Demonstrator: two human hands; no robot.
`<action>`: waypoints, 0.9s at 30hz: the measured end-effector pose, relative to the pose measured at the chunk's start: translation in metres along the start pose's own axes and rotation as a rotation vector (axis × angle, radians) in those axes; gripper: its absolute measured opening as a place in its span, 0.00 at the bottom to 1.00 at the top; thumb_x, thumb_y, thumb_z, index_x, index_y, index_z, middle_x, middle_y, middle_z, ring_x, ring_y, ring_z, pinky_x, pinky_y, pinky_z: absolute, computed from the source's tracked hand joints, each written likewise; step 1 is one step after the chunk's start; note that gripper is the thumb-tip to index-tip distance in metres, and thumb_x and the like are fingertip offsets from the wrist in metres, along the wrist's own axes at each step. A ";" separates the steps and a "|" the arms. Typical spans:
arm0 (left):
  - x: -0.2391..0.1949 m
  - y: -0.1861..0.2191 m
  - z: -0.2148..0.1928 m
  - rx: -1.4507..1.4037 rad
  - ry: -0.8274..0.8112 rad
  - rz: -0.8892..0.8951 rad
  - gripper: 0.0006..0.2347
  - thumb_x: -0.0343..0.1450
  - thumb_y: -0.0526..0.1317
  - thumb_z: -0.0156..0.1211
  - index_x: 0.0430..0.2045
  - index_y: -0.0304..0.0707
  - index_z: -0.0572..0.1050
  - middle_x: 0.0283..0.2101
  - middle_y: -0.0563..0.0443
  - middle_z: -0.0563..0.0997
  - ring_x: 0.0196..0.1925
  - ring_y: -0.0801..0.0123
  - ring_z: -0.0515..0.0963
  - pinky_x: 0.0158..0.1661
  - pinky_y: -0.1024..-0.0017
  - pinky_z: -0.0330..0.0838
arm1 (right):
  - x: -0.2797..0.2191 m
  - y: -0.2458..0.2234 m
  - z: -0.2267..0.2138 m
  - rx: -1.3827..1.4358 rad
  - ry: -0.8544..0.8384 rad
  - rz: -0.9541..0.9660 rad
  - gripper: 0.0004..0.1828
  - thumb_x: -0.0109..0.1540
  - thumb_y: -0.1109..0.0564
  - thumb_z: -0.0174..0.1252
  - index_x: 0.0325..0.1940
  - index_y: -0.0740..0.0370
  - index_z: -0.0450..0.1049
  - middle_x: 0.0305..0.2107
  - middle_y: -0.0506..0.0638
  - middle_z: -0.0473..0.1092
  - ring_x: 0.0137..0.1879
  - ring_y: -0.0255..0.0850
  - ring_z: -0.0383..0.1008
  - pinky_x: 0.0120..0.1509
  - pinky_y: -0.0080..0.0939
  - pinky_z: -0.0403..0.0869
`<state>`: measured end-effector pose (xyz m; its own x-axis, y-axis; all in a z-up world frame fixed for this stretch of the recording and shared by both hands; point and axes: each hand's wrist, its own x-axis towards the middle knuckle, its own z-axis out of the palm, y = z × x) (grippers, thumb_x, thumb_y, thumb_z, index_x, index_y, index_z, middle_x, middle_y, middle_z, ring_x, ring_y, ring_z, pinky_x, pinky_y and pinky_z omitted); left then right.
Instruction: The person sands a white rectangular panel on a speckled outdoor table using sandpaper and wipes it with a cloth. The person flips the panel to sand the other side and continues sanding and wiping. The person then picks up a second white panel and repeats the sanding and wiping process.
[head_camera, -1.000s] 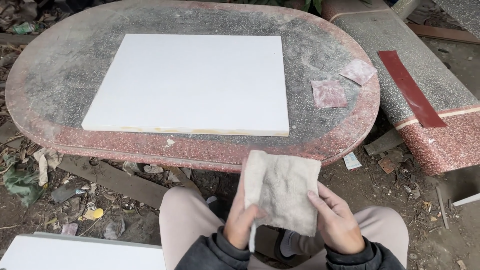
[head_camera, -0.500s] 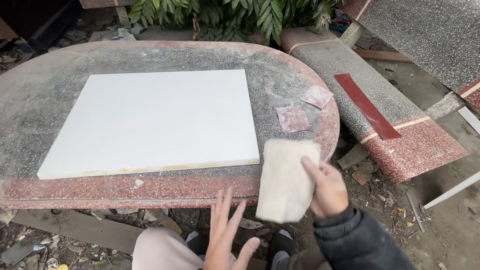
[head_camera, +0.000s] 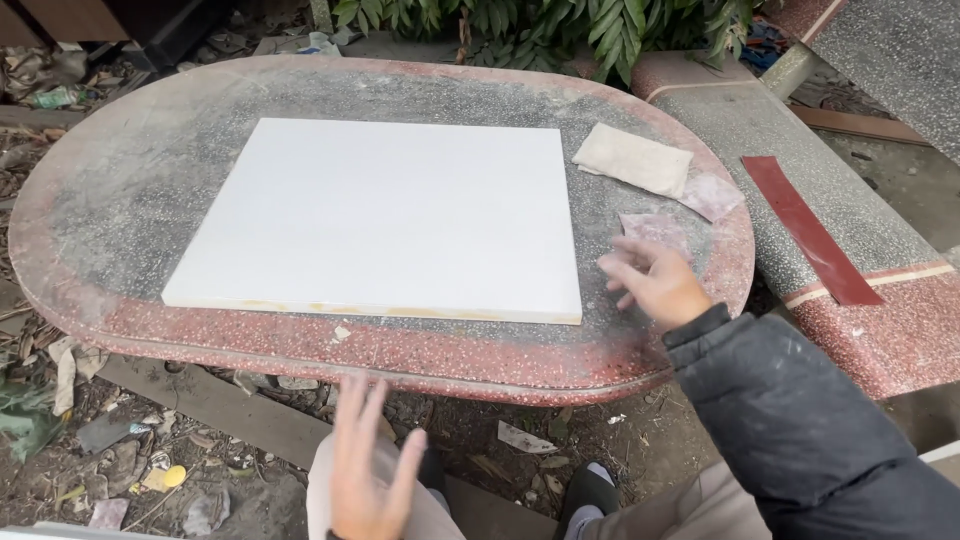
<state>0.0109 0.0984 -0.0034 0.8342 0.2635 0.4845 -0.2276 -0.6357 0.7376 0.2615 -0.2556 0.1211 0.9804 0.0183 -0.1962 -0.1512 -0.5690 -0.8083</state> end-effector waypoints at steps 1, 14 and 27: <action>0.026 -0.013 -0.021 0.003 0.004 0.001 0.34 0.79 0.50 0.66 0.83 0.40 0.66 0.91 0.42 0.62 0.94 0.45 0.55 0.87 0.35 0.50 | -0.008 0.003 0.011 0.001 -0.002 -0.004 0.40 0.73 0.43 0.64 0.89 0.56 0.69 0.54 0.58 0.83 0.46 0.47 0.85 0.49 0.48 0.87; 0.253 -0.195 -0.134 0.699 -0.073 -0.439 0.43 0.82 0.70 0.58 0.82 0.28 0.71 0.72 0.27 0.83 0.72 0.27 0.73 0.66 0.32 0.70 | 0.105 0.080 -0.051 -0.652 0.394 0.233 0.53 0.68 0.11 0.58 0.64 0.65 0.78 0.60 0.71 0.78 0.60 0.66 0.78 0.61 0.67 0.77; 0.288 -0.183 -0.106 0.731 -0.171 -0.520 0.40 0.79 0.72 0.61 0.82 0.45 0.73 0.67 0.49 0.88 0.73 0.38 0.76 0.65 0.35 0.71 | 0.159 0.111 -0.076 -0.275 0.323 0.200 0.35 0.52 0.47 0.93 0.58 0.58 0.87 0.48 0.54 0.85 0.54 0.52 0.85 0.58 0.54 0.80</action>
<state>0.2398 0.3679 0.0508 0.8189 0.5712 0.0551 0.5241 -0.7835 0.3339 0.4103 -0.3787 0.0421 0.9311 -0.3460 -0.1156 -0.3451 -0.7327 -0.5865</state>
